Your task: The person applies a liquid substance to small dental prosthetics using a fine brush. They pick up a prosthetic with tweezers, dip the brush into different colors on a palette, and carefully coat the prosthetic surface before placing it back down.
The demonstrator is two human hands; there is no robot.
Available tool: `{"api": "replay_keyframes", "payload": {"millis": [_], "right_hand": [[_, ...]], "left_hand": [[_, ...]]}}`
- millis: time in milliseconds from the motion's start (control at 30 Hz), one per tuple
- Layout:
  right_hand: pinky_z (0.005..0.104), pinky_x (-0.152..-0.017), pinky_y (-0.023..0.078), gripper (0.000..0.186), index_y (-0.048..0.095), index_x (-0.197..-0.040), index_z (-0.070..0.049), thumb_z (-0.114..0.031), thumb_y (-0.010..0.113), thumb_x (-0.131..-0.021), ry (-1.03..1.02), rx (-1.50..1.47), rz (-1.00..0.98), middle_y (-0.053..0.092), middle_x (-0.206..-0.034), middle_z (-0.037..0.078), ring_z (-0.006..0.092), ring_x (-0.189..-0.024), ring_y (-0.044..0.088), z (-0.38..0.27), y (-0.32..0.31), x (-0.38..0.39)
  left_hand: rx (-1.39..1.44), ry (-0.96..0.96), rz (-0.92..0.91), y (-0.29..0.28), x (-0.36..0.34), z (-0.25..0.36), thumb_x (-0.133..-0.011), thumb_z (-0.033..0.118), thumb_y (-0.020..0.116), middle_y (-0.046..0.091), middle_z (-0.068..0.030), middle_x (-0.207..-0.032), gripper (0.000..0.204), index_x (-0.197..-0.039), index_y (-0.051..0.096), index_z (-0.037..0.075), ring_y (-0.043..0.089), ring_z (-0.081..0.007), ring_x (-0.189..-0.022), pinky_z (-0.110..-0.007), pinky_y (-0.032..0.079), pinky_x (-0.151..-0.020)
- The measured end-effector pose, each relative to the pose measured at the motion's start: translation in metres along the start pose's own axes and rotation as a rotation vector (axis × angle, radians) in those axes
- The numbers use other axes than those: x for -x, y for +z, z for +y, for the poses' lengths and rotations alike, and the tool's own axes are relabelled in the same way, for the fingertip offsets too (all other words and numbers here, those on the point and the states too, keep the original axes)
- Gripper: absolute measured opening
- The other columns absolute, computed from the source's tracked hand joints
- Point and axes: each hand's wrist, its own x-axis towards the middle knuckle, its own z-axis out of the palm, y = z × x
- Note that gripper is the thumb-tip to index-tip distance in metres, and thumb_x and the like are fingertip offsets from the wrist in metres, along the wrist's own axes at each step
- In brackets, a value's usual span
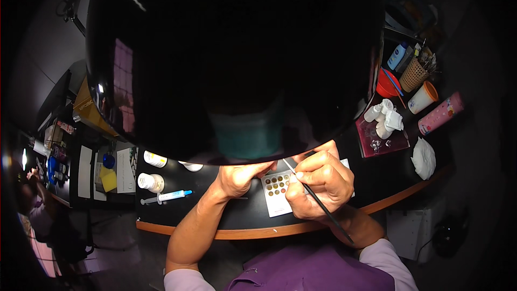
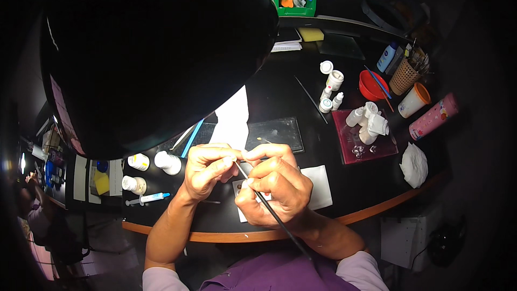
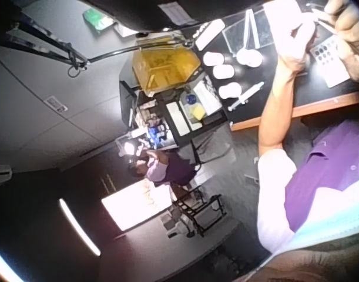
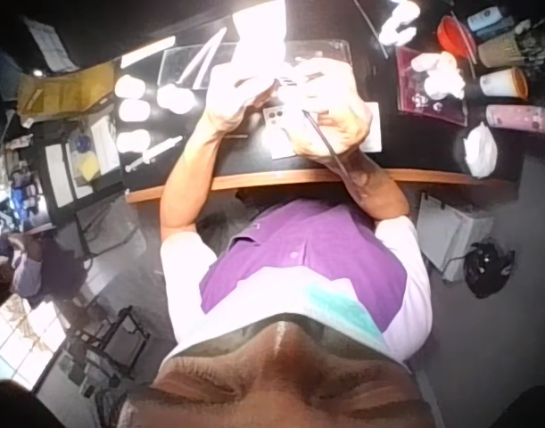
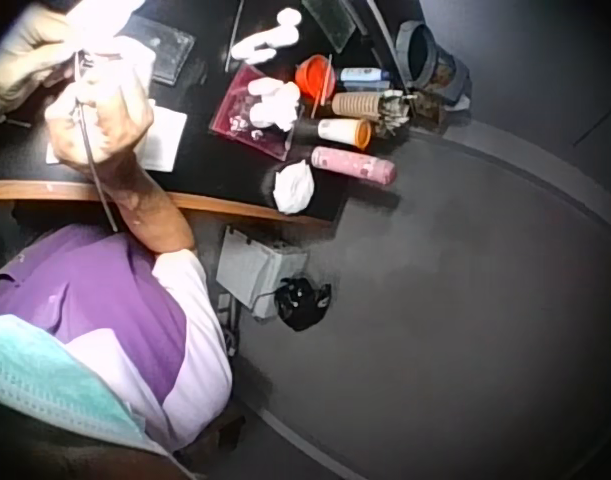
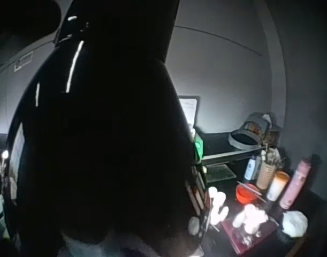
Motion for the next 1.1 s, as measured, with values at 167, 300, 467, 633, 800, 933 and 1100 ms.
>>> {"api": "replay_keyframes", "payload": {"millis": [167, 300, 467, 633, 800, 933, 1100], "right_hand": [[0.0339, -0.068, 0.060, 0.021, 0.057, -0.080, -0.003, 0.007, 0.072, -0.070, 0.007, -0.008, 0.013, 0.062, -0.079, 0.011, 0.0316, -0.093, 0.069, -0.001, 0.000, 0.001], [0.0342, -0.069, 0.060, 0.021, 0.056, -0.080, -0.003, 0.007, 0.072, -0.070, -0.007, -0.004, 0.002, 0.062, -0.079, 0.011, 0.0317, -0.093, 0.069, 0.001, 0.000, 0.002], [0.0353, -0.070, 0.060, 0.021, 0.056, -0.081, -0.002, 0.007, 0.071, -0.070, 0.007, -0.031, 0.007, 0.062, -0.079, 0.011, 0.0322, -0.093, 0.069, 0.001, 0.000, 0.002], [0.0354, -0.070, 0.060, 0.021, 0.056, -0.081, -0.002, 0.007, 0.071, -0.069, 0.015, -0.022, 0.011, 0.063, -0.079, 0.010, 0.0324, -0.093, 0.069, 0.002, 0.001, 0.004], [0.0360, -0.071, 0.060, 0.020, 0.057, -0.082, -0.002, 0.006, 0.070, -0.070, 0.015, -0.069, 0.015, 0.063, -0.078, 0.010, 0.0325, -0.091, 0.069, 0.003, 0.001, 0.004], [0.0378, -0.073, 0.058, 0.019, 0.057, -0.082, -0.003, 0.005, 0.071, -0.072, 0.026, -0.085, 0.045, 0.063, -0.077, 0.010, 0.0326, -0.089, 0.070, 0.006, 0.001, 0.007], [0.0395, -0.077, 0.057, 0.019, 0.059, -0.083, -0.003, 0.004, 0.072, -0.072, 0.018, -0.052, 0.033, 0.063, -0.076, 0.009, 0.0317, -0.088, 0.069, 0.007, 0.002, 0.008]], "left_hand": [[0.032, -0.011, 0.005, 0.000, 0.000, 0.000, -0.099, 0.015, 0.064, 0.068, -0.0132, -0.079, 0.028, -0.110, 0.076, -0.009, 0.054, -0.0092, -0.055, -0.023, 0.040, -0.049], [0.053, -0.021, 0.014, 0.001, 0.000, -0.001, -0.098, 0.014, 0.065, 0.068, -0.0131, -0.079, 0.028, -0.110, 0.076, -0.008, 0.054, -0.0094, -0.055, -0.023, 0.040, -0.049], [0.108, -0.069, 0.037, 0.002, 0.001, 0.002, -0.098, 0.014, 0.064, 0.068, -0.0129, -0.078, 0.028, -0.110, 0.076, -0.008, 0.054, -0.0094, -0.055, -0.023, 0.040, -0.049], [0.134, -0.108, 0.032, 0.003, -0.001, 0.005, -0.099, 0.014, 0.063, 0.068, -0.0126, -0.078, 0.028, -0.111, 0.076, -0.008, 0.054, -0.0091, -0.055, -0.022, 0.039, -0.048], [0.188, -0.135, 0.034, 0.004, -0.001, 0.007, -0.101, 0.015, 0.062, 0.069, -0.0127, -0.078, 0.029, -0.113, 0.075, -0.009, 0.053, -0.0077, -0.054, -0.022, 0.039, -0.048], [0.251, -0.174, 0.020, 0.005, -0.001, 0.011, -0.103, 0.016, 0.061, 0.070, -0.0112, -0.076, 0.030, -0.116, 0.074, -0.008, 0.051, -0.0063, -0.052, -0.021, 0.039, -0.048], [0.270, -0.195, 0.032, 0.008, -0.003, 0.012, -0.103, 0.019, 0.062, 0.069, -0.0099, -0.075, 0.032, -0.116, 0.074, -0.007, 0.050, -0.0061, -0.051, -0.021, 0.038, -0.048]]}}
